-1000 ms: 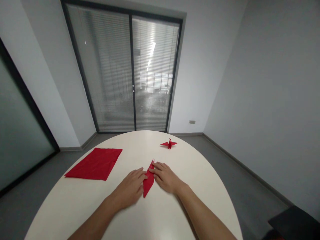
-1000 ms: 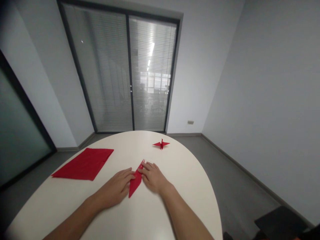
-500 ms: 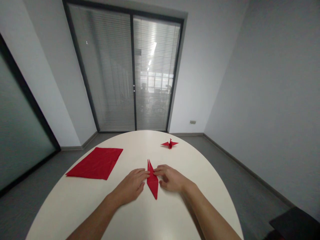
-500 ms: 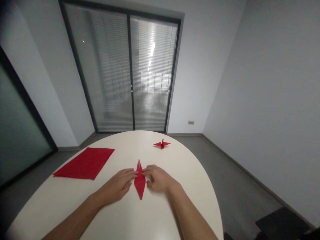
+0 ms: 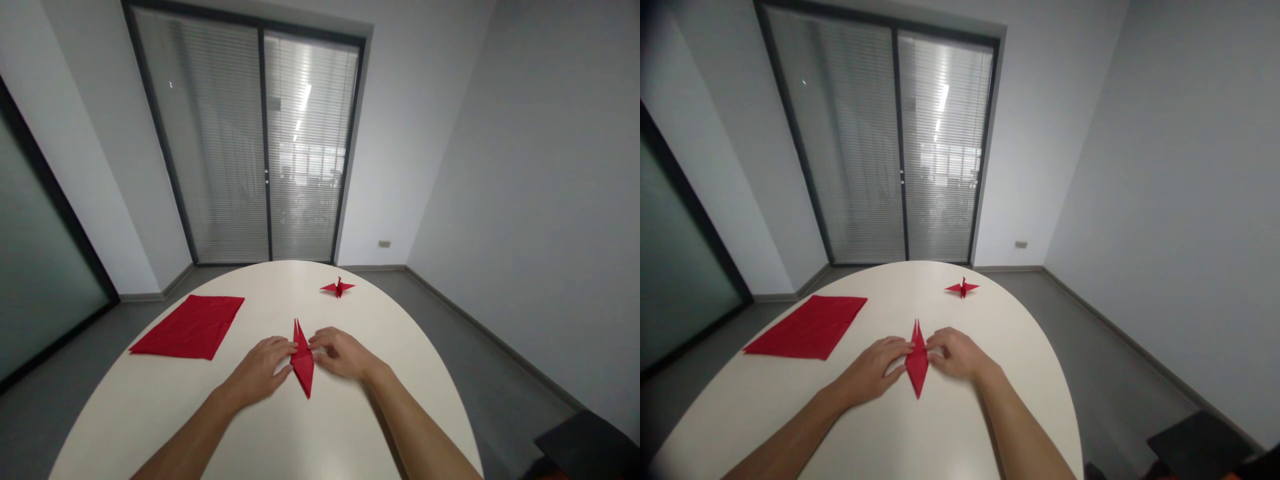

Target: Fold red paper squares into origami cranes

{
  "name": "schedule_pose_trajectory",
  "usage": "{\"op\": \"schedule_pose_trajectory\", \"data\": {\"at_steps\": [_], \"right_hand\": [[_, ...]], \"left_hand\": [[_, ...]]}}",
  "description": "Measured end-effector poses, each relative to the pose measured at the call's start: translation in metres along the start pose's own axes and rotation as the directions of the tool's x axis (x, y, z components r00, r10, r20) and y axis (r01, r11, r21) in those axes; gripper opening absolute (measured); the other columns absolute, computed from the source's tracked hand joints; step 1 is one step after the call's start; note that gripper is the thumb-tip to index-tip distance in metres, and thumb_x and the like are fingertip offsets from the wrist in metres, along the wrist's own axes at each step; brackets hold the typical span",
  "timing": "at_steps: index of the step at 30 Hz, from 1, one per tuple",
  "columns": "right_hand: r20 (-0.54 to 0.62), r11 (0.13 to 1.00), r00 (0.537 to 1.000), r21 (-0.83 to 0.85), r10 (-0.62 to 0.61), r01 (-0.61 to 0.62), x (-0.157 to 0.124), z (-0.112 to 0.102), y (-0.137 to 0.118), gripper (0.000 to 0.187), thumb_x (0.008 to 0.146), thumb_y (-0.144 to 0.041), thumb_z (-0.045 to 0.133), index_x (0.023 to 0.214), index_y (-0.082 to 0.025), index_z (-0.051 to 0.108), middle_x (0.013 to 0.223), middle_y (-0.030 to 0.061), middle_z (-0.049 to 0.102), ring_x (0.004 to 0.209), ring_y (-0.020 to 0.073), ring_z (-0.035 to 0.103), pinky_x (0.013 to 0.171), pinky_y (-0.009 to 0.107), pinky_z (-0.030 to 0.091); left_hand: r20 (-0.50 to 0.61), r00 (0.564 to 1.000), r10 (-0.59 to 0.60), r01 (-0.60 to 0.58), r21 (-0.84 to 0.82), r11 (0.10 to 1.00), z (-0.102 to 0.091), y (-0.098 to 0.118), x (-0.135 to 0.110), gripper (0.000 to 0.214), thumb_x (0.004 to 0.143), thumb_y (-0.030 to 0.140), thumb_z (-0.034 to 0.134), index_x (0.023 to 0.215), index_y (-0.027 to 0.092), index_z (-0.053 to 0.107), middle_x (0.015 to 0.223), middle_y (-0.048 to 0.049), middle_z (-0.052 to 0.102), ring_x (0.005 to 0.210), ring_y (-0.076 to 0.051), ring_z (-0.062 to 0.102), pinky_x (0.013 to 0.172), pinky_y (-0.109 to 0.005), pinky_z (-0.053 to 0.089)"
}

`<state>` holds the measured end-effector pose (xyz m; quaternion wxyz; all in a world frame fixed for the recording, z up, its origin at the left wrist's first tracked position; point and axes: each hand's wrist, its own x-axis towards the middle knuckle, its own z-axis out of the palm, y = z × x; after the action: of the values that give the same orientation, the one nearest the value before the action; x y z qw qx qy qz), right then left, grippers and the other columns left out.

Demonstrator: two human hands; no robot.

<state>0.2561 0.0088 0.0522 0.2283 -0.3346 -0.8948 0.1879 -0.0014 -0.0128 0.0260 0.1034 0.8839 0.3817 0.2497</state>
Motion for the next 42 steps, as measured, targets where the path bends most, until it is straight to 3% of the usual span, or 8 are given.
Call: {"op": "schedule_pose_trajectory", "data": {"at_steps": [10, 16, 23, 27, 33, 38, 42], "right_hand": [[-0.002, 1.000, 1.000, -0.019, 0.007, -0.007, 0.001, 0.000, -0.001, 0.028, 0.089, -0.027, 0.059, 0.113, -0.023, 0.071, 0.113, 0.0045, 0.073, 0.108, 0.0228, 0.062, 0.100, 0.034, 0.044], [-0.034, 0.998, 0.999, -0.045, 0.031, -0.032, 0.005, 0.005, -0.001, 0.021, 0.094, -0.029, 0.055, 0.101, -0.021, 0.073, 0.102, 0.0062, 0.073, 0.103, 0.0218, 0.062, 0.094, 0.033, 0.045], [-0.068, 0.998, 0.997, -0.027, 0.047, -0.049, 0.008, 0.010, -0.002, 0.025, 0.098, -0.030, 0.049, 0.091, -0.018, 0.071, 0.093, 0.0069, 0.070, 0.093, 0.0208, 0.061, 0.088, 0.032, 0.045], [-0.113, 0.994, 0.988, 0.016, 0.108, -0.107, 0.012, 0.016, 0.001, 0.022, 0.095, -0.028, 0.052, 0.086, -0.017, 0.069, 0.081, 0.0037, 0.066, 0.080, 0.0181, 0.058, 0.077, 0.029, 0.044], [-0.142, 0.982, 0.979, 0.139, 0.147, -0.128, 0.017, 0.027, 0.009, 0.022, 0.093, -0.024, 0.052, 0.082, -0.017, 0.069, 0.077, 0.0017, 0.065, 0.072, 0.0152, 0.056, 0.069, 0.026, 0.042], [-0.139, 0.969, 0.973, 0.195, 0.182, -0.153, 0.020, 0.034, 0.012, 0.024, 0.090, -0.019, 0.050, 0.080, -0.016, 0.071, 0.077, 0.0021, 0.067, 0.073, 0.0151, 0.058, 0.070, 0.026, 0.043], [-0.163, 0.951, 0.952, 0.213, 0.259, -0.223, 0.022, 0.039, 0.015, 0.022, 0.088, -0.023, 0.053, 0.082, -0.016, 0.073, 0.077, 0.0028, 0.069, 0.073, 0.0158, 0.059, 0.069, 0.026, 0.044]], "left_hand": [[-0.089, 0.981, -0.171, 0.156, -0.148, 0.977, 0.003, 0.008, 0.008, 0.027, 0.094, 0.020, 0.048, 0.106, 0.025, 0.072, 0.109, -0.0054, 0.072, 0.104, -0.021, 0.064, 0.095, -0.035, 0.050], [-0.127, 0.968, -0.215, 0.196, -0.148, 0.969, 0.007, 0.005, 0.008, 0.025, 0.096, 0.027, 0.047, 0.098, 0.022, 0.071, 0.099, -0.0071, 0.072, 0.096, -0.022, 0.066, 0.088, -0.033, 0.051], [-0.144, 0.956, -0.255, 0.233, -0.153, 0.960, 0.009, 0.007, 0.010, 0.030, 0.099, 0.032, 0.045, 0.086, 0.021, 0.070, 0.091, -0.0063, 0.072, 0.089, -0.021, 0.066, 0.082, -0.032, 0.050], [-0.145, 0.950, -0.278, 0.256, -0.152, 0.955, 0.011, 0.005, 0.012, 0.032, 0.099, 0.033, 0.044, 0.084, 0.021, 0.070, 0.089, -0.0067, 0.072, 0.087, -0.021, 0.065, 0.080, -0.032, 0.050], [-0.151, 0.927, -0.344, 0.323, -0.151, 0.934, 0.013, 0.004, 0.015, 0.027, 0.096, 0.032, 0.046, 0.088, 0.020, 0.068, 0.091, -0.0077, 0.072, 0.087, -0.023, 0.067, 0.080, -0.033, 0.050], [-0.127, 0.921, -0.368, 0.321, -0.288, 0.902, 0.017, 0.001, 0.015, 0.022, 0.095, 0.025, 0.049, 0.113, 0.022, 0.062, 0.103, -0.0065, 0.074, 0.094, -0.021, 0.070, 0.085, -0.032, 0.052], [-0.128, 0.919, -0.372, 0.316, -0.323, 0.892, 0.021, -0.004, 0.016, 0.027, 0.094, 0.022, 0.051, 0.120, 0.021, 0.056, 0.104, -0.0073, 0.075, 0.095, -0.021, 0.071, 0.085, -0.032, 0.052]]}}
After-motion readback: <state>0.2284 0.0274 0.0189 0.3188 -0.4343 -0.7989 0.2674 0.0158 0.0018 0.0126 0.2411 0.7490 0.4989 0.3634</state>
